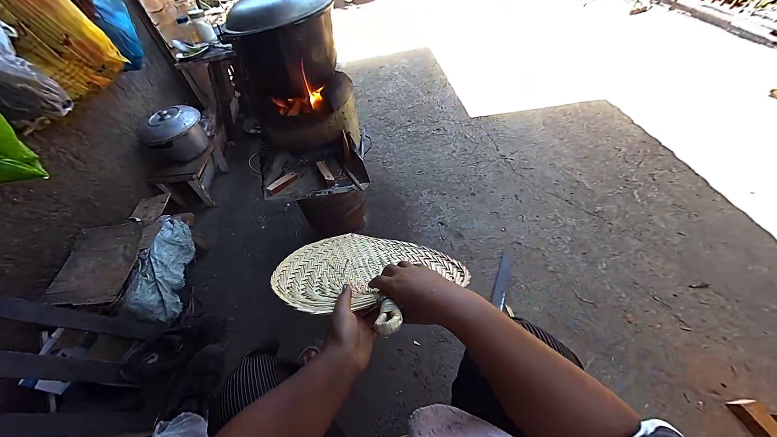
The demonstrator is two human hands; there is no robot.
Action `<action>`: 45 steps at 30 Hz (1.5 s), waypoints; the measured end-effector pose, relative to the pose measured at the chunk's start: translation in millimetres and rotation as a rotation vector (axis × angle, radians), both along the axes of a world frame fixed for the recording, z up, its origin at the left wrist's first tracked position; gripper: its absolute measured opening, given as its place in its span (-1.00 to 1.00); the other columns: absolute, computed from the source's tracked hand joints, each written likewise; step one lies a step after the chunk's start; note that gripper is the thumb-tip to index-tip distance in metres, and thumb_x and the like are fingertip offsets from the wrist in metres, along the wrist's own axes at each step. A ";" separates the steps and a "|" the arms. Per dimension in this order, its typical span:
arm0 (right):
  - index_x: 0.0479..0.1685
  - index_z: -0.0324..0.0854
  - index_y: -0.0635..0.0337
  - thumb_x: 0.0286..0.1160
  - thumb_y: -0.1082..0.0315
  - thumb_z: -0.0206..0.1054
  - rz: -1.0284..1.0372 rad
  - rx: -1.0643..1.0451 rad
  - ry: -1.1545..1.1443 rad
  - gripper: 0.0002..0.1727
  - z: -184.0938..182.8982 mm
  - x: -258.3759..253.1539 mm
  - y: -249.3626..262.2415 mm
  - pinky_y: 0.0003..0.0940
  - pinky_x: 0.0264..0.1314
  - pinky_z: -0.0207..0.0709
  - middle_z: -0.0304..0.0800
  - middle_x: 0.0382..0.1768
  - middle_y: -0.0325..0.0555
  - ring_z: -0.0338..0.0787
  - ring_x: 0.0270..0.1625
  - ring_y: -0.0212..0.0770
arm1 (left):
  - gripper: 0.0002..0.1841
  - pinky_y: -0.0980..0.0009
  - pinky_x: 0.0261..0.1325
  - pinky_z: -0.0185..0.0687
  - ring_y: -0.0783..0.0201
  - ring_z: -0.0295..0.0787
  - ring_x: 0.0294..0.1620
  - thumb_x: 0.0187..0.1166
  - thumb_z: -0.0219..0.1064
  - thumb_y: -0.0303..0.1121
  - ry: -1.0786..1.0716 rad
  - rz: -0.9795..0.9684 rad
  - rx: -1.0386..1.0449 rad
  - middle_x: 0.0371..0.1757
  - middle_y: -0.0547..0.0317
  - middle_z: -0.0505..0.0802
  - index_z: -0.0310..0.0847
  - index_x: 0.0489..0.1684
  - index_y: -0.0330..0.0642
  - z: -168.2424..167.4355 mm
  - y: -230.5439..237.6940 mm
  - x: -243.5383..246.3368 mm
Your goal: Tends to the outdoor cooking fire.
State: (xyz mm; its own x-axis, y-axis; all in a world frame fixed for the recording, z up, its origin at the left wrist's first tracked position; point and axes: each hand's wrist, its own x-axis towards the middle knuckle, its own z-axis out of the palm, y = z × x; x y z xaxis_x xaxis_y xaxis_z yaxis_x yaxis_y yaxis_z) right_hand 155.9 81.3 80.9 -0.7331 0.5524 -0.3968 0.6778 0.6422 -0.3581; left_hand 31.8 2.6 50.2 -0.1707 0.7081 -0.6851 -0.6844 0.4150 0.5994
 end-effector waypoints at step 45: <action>-0.08 0.84 0.21 0.42 0.58 0.30 -0.084 0.679 0.723 -0.76 -33.8 -24.2 -22.8 0.07 0.16 0.75 0.93 -0.02 0.07 0.92 0.10 0.12 | -0.43 0.28 0.15 0.69 0.28 0.76 0.06 0.89 -0.35 0.05 -0.084 0.011 0.520 -0.03 0.14 0.80 0.54 0.14 -0.14 -6.1 -4.8 7.9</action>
State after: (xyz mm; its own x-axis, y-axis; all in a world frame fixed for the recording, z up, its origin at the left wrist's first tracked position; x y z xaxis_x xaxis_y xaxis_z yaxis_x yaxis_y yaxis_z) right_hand 131.8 58.5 47.0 -0.6222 0.5577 0.5494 0.4939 0.8241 -0.2772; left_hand 39.7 -2.2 44.1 -0.1396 0.9568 -0.2550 -0.7416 0.0696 0.6672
